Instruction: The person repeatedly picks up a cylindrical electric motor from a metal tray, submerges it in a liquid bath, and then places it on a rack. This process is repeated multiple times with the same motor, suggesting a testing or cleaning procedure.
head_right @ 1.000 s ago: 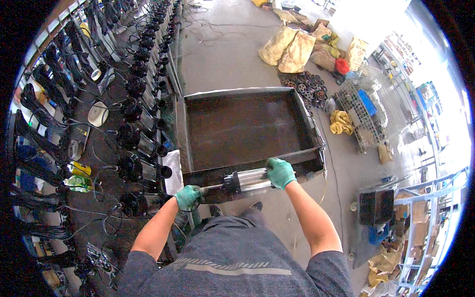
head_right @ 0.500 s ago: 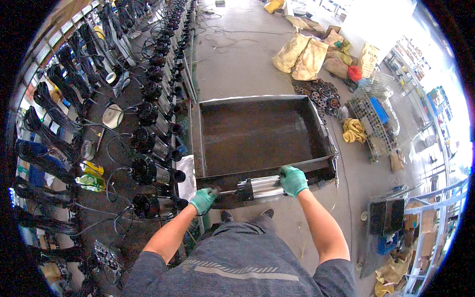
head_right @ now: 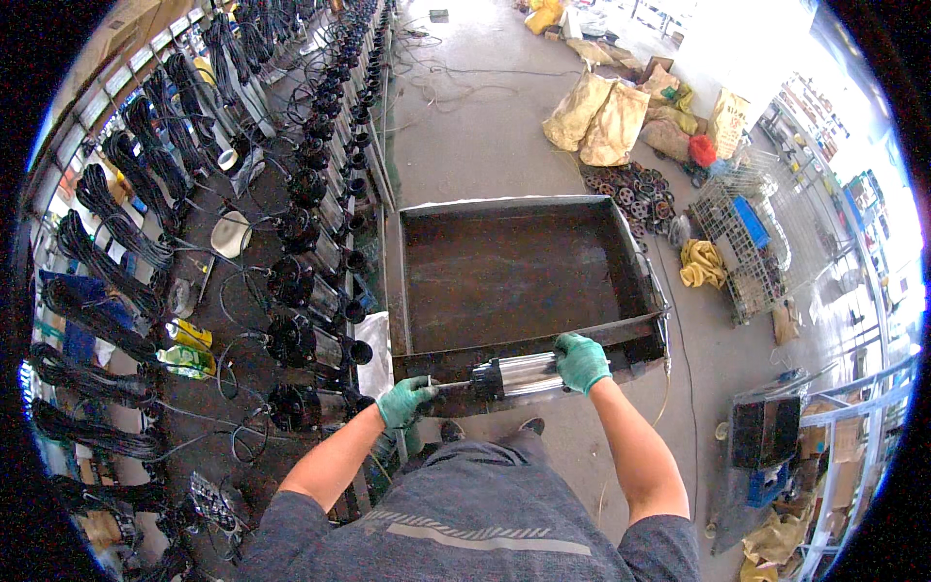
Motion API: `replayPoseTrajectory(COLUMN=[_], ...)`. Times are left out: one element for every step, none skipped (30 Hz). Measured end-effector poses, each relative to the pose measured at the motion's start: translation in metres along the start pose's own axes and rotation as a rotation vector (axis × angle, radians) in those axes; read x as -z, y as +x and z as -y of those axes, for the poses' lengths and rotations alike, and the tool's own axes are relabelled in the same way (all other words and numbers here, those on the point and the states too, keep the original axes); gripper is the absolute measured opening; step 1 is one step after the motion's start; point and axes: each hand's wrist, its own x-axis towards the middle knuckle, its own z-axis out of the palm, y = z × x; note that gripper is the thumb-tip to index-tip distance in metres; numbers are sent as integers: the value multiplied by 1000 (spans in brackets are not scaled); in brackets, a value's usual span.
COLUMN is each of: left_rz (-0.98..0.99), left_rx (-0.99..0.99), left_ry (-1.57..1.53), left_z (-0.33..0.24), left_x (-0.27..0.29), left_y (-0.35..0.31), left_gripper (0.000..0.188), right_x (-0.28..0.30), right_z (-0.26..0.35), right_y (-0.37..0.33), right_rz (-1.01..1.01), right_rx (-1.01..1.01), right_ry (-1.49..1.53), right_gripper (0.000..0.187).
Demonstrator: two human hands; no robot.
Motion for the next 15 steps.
replayPoseTrajectory(left_rz=[49,90,117,182,245,303,329,308,286,262,260,161,56,-52,-130], left_rx=[122,242,224,235,247,258,256,130,8,-114,-128,-187,-250,-313,-438], left_ry=[82,159,238,205,171,135,152,220,289,358,400,573,744,913,1002], left_z=[-27,-41,-25,-26,-27,-28,-25,-20,-14,-9,-5,-11,-24,-29,-25], left_x=[1,5,17,19,22,26,29,28,25,24,23,15,2,-5,-6], left_y=[-3,-8,2,8,15,20,23,23,19,17,15,10,-3,-10,-12], left_gripper=[27,27,25,26,27,27,28,29,30,31,31,31,32,33,32], right_x=[2,6,8,8,7,8,8,8,7,6,4,3,3,3,3], right_z=[1,6,13,10,5,4,4,4,5,6,6,3,1,0,1], right_y=[0,1,5,3,0,1,1,2,0,0,1,-1,-1,-1,0], right_rz=[17,36,55,53,52,51,56,44,35,25,16,4,-8,-4,1], right_rx=[-2,4,21,8,-4,-9,-7,2,10,18,26,20,19,6,2], right_ry=[-14,-27,-39,-44,-48,-52,-66,-51,-33,-15,-10,-8,-7,-12,-17], right_gripper=[13,13,13,13,13,13,13,13,14,14,14,13,13,13,14])
